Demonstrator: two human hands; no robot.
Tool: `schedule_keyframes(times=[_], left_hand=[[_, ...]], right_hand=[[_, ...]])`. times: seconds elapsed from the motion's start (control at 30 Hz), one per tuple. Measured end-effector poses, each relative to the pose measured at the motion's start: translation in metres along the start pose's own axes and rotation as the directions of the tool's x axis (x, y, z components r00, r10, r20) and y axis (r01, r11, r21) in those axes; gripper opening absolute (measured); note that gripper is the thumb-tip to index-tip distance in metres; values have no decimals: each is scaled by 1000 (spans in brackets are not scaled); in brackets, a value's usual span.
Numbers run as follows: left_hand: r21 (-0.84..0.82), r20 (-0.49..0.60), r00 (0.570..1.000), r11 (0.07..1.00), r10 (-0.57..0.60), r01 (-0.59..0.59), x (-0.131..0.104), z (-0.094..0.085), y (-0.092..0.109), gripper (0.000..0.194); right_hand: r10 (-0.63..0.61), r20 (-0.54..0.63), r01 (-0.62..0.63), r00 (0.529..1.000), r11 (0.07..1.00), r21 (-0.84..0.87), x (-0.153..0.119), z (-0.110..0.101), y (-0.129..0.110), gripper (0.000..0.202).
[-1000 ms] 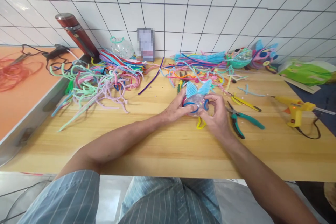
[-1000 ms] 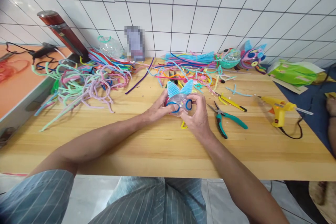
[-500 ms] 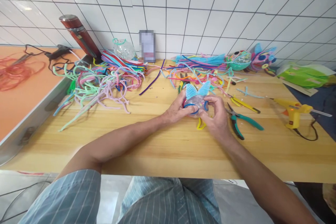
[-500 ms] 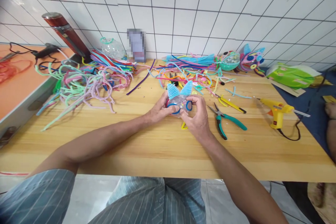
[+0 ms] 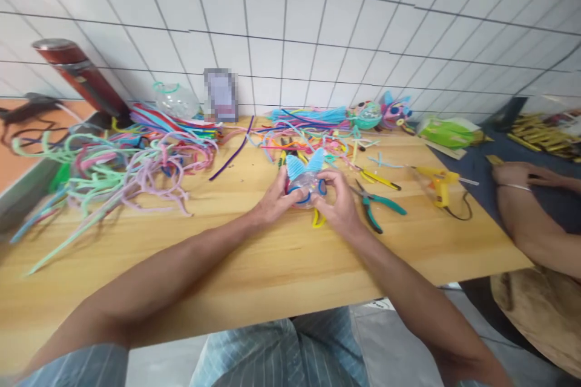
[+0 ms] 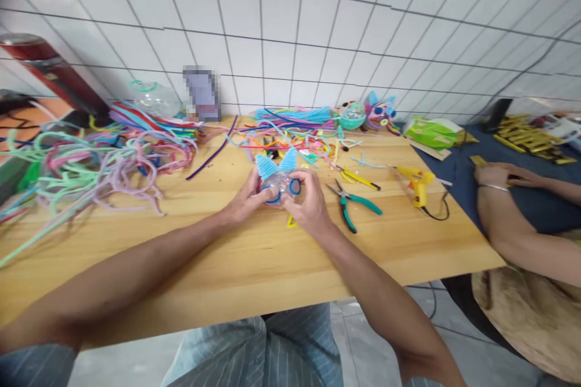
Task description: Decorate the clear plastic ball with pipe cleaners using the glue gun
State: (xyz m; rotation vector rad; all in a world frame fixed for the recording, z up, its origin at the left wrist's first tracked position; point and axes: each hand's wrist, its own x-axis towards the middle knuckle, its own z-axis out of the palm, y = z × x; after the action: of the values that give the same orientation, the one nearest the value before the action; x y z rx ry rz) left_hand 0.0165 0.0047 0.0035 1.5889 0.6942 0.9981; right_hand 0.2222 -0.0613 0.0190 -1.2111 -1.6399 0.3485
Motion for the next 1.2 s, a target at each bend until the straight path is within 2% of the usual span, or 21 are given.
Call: schedule_keyframes(times=[0.17, 0.4, 0.7, 0.97, 1.2], left_hand=[[-10, -8, 1000, 1000, -6, 5, 0, -1, -1, 59], [-23, -3, 1000, 1000, 15, -15, 1, 3, 0, 63], [56, -35, 999, 998, -16, 18, 0, 0, -1, 52], [9, -37, 999, 1000, -1, 1, 3, 5, -1, 70], [-107, 3, 1000, 994, 14, -14, 4, 1, 2, 61]], right_hand=[[11, 9, -11, 1000, 1000, 11, 0, 1, -1, 40], [-10, -27, 10, 1000, 1000, 14, -2, 5, 4, 37], [-10, 27, 9, 1000, 1000, 29, 0, -1, 7, 40], [-66, -32, 65, 997, 998, -16, 0, 4, 5, 39], [-18, -15, 18, 1000, 1000, 8, -2, -2, 13, 39]])
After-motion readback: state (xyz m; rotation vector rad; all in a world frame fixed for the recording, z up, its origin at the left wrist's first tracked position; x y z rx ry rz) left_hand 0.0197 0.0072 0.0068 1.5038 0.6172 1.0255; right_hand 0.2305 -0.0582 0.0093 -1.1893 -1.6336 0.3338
